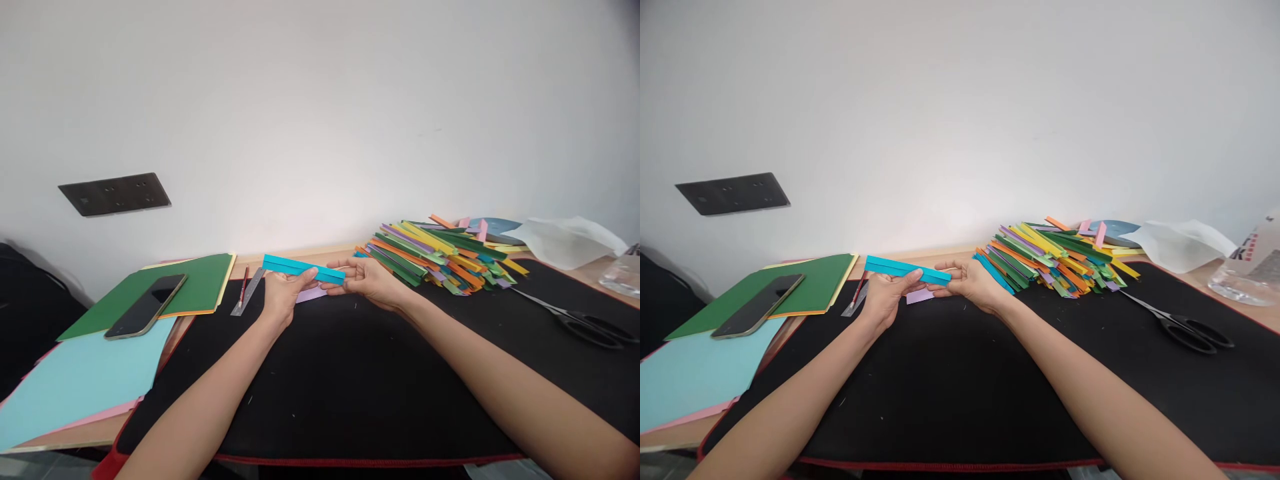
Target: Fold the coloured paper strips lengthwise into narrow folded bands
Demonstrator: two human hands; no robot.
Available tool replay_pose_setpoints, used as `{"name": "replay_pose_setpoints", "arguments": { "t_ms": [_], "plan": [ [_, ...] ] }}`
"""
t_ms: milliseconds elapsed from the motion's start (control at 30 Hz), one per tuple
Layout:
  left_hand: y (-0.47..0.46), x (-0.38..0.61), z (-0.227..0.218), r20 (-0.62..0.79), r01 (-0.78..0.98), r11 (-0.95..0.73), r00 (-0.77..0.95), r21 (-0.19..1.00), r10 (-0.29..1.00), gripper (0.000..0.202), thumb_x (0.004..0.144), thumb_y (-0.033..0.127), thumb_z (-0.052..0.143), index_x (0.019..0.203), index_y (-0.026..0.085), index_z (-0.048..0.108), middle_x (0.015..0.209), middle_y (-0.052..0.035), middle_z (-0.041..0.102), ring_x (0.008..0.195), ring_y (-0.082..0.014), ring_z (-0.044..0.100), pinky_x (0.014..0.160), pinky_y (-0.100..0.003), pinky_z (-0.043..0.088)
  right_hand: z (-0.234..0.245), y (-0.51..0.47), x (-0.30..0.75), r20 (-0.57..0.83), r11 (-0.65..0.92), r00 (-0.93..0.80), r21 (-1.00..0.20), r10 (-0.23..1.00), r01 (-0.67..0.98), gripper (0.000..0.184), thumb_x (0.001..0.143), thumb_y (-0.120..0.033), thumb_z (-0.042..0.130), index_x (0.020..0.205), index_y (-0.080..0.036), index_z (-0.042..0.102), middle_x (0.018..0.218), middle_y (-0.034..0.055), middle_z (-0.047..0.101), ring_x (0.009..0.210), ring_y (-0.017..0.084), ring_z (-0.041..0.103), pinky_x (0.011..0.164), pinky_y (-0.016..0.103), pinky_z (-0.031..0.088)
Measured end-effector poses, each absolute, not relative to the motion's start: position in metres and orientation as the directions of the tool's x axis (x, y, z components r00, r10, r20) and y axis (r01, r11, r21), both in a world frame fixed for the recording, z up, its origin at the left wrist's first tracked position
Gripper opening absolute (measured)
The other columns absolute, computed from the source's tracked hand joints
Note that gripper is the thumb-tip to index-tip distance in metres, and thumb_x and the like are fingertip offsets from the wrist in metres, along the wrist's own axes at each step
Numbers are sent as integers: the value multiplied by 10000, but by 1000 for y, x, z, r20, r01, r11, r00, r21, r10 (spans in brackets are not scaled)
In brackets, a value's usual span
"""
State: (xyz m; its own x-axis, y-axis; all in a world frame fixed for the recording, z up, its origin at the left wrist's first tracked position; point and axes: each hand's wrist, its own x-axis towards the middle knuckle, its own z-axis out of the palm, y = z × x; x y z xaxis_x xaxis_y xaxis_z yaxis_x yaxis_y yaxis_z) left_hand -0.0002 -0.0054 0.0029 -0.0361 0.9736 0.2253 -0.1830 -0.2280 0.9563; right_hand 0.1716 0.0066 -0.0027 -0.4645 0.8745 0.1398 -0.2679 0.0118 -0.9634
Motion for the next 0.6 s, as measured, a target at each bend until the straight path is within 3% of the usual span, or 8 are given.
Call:
{"name": "replay_pose_setpoints", "arguments": {
  "t_ms": [133, 267, 400, 600],
  "plan": [
    [-8, 2, 3, 219, -170, -220, -27, 960, 975, 275, 504, 277, 768, 641, 76, 640, 619, -71, 675, 618, -222, 649, 701, -403, 534, -4, 7, 172, 153, 30, -499, -969, 853, -246, 421, 602, -136, 719, 969, -128, 512, 831, 72, 676, 790, 214, 663, 789, 391, 525],
    [-6, 1, -1, 183, -193, -172, 43, 966, 982, 326, 497, 313, 769, 681, 71, 651, 679, -98, 686, 658, -241, 654, 708, -407, 532, -7, 10, 171, 114, 61, -443, -989, 889, -133, 376, 615, -244, 733, 920, -112, 556, 723, 69, 683, 680, 189, 670, 686, 326, 557],
    [0, -5, 2, 148, -180, -145, 1, 973, 989, 335, 525, 335, 753, 686, 60, 651, 674, -116, 683, 665, -245, 656, 705, -402, 532, -5, 13, 178, 70, 62, -401, -998, 914, -34, 364, 574, -273, 750, 858, -104, 597, 704, 78, 687, 669, 178, 663, 665, 292, 544],
    [-8, -1, 13, 100, -146, -101, -14, 984, 995, 318, 492, 343, 765, 611, 73, 645, 608, -85, 669, 604, -208, 644, 724, -384, 518, -1, 11, 183, 45, 164, -584, -975, 810, 152, 297, 574, -327, 725, 771, -112, 667, 738, 71, 694, 657, 151, 623, 609, 246, 487]
  ]
}}
